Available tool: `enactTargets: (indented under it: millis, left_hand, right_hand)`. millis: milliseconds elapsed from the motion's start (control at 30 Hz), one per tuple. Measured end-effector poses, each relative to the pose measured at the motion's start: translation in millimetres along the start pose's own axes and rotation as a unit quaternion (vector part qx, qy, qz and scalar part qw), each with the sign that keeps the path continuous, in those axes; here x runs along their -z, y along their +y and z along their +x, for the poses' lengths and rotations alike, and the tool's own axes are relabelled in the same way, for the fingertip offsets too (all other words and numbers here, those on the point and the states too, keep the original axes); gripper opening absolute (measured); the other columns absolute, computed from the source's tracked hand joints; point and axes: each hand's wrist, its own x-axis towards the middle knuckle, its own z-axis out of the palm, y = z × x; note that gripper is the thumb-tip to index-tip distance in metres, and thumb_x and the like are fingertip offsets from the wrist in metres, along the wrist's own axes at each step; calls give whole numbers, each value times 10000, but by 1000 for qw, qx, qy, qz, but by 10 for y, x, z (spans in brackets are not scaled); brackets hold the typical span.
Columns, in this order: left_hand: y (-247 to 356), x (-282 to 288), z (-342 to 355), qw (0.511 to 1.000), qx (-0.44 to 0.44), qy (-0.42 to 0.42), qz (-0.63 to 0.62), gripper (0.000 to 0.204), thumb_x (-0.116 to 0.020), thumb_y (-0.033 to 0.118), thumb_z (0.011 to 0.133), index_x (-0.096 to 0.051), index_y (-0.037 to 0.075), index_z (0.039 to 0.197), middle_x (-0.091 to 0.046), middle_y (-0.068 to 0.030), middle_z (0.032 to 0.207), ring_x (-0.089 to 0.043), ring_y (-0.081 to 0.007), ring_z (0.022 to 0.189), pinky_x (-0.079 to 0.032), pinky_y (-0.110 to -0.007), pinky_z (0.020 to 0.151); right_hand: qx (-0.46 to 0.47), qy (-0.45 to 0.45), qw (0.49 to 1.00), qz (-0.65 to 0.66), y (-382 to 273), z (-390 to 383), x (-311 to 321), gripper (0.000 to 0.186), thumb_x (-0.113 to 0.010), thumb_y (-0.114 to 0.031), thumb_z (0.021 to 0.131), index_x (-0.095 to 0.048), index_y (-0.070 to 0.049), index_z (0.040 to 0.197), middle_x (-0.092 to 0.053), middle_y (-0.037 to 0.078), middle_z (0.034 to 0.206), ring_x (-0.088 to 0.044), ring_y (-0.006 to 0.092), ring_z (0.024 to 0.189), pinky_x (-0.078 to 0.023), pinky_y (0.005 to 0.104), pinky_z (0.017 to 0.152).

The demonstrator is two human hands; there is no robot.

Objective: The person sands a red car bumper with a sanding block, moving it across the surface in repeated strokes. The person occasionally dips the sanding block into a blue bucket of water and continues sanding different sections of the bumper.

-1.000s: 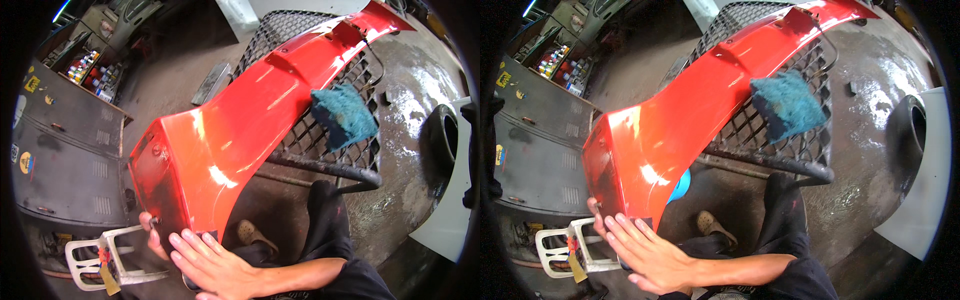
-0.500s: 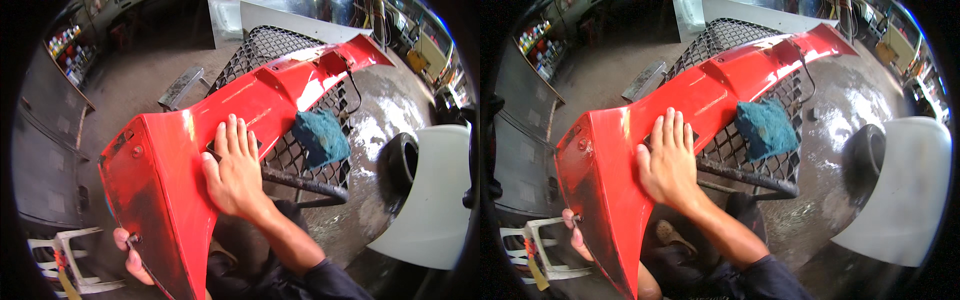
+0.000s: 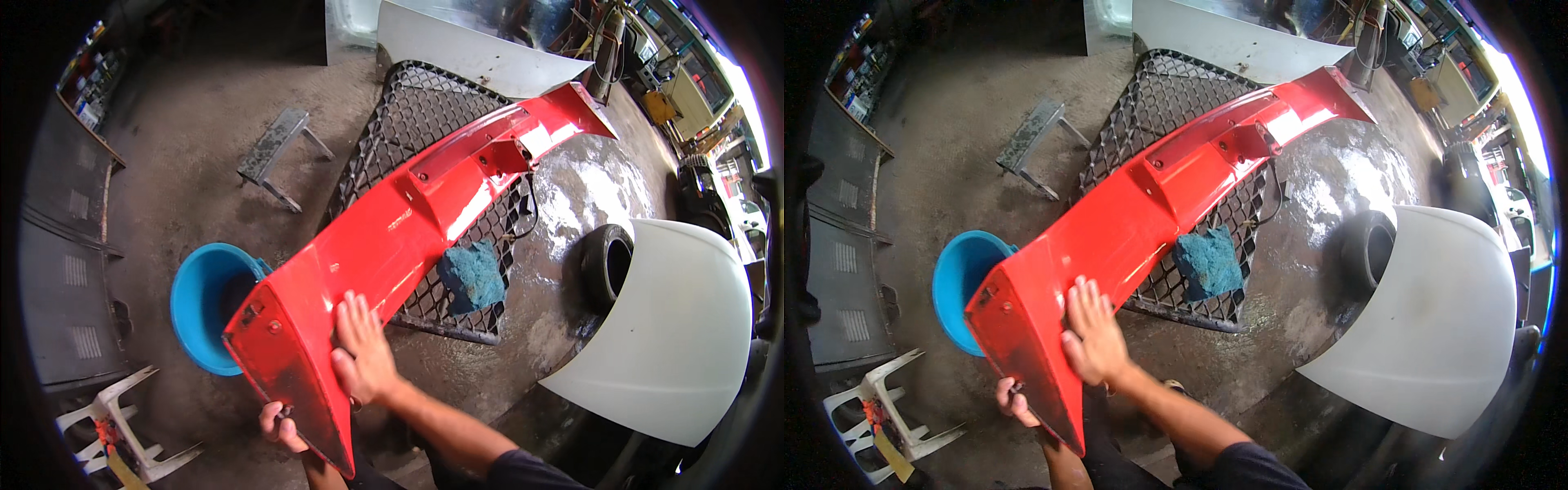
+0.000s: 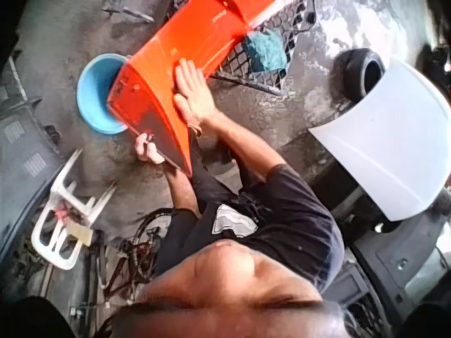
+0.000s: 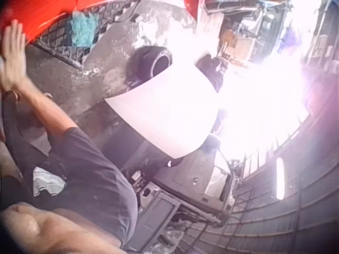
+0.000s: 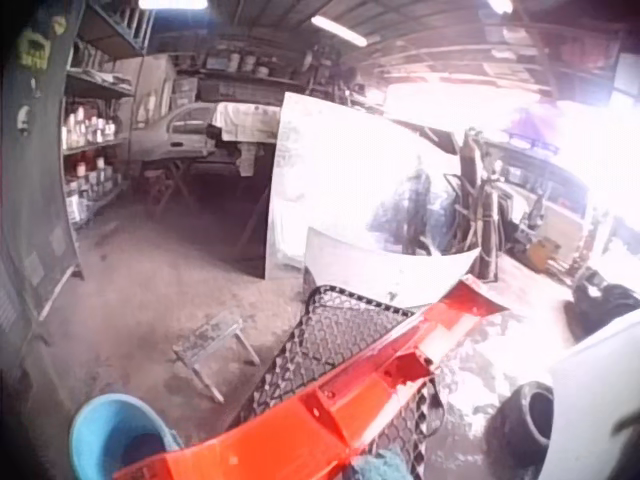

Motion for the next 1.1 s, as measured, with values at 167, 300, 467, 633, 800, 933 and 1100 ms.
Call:
enactTargets:
  millis: [167,300,467,633,800,933,1100]
  left_hand:
    - [19,473,23,885,404,-92,-214,390,-538,288,813,-607,-26,1035,-624,-149,953,-573,-213,799,-467,-333,717]
    - [-27,643,-38,897,368,-167,-178,446,-485,304,866,-555,-51,1126,-595,-181,1042,-578,-275,893,-465,-366,774]
    - [-39,716,-40,874,358,-269,-188,521,-432,372,907,-480,-54,1202,-555,-203,1091,-550,-293,956,-438,-390,827]
    - [8,770,-54,841,390,-294,-232,492,-407,402,922,-395,-20,1175,-468,-202,1089,-490,-287,975,-404,-412,862]
    - [-45,790,-60,843,349,-304,-275,419,-449,301,919,-396,-26,1176,-477,-183,1035,-520,-267,850,-452,-394,751]
    - [-39,754,-31,824,352,-302,-325,382,-468,254,905,-369,-14,1159,-470,-166,978,-507,-241,799,-446,-374,697]
    - [-39,724,67,801,375,-331,-329,353,-478,256,911,-406,-13,1126,-493,-168,936,-523,-275,723,-456,-388,650]
  right_hand:
    - [-166,129,963,-169,376,550,246,658,-376,-253,920,-135,77,1436,-74,265,1518,-61,406,1414,-72,503,1141]
    - [-67,-89,993,-22,12,261,32,727,-422,-308,879,-139,63,1437,-79,261,1515,-60,421,1409,-52,501,1135]
    - [-116,45,970,-211,274,777,236,681,-418,-309,905,-203,88,1415,-141,261,1508,-120,407,1407,-130,493,1134]
    - [-70,-196,971,-115,40,848,173,709,-434,-295,868,-196,96,1409,-144,281,1495,-132,421,1398,-123,501,1133]
    - [-127,15,954,-270,253,1393,114,620,-355,-293,933,-236,99,1398,-169,289,1487,-144,431,1393,-117,509,1136]
    - [-116,-136,967,-181,116,1472,25,664,-337,-366,943,-184,53,1434,-99,256,1518,-91,403,1412,-103,497,1138]
    - [-175,23,936,-303,252,1661,69,646,-376,-339,933,-210,52,1420,-131,234,1517,-129,404,1403,-192,530,1106]
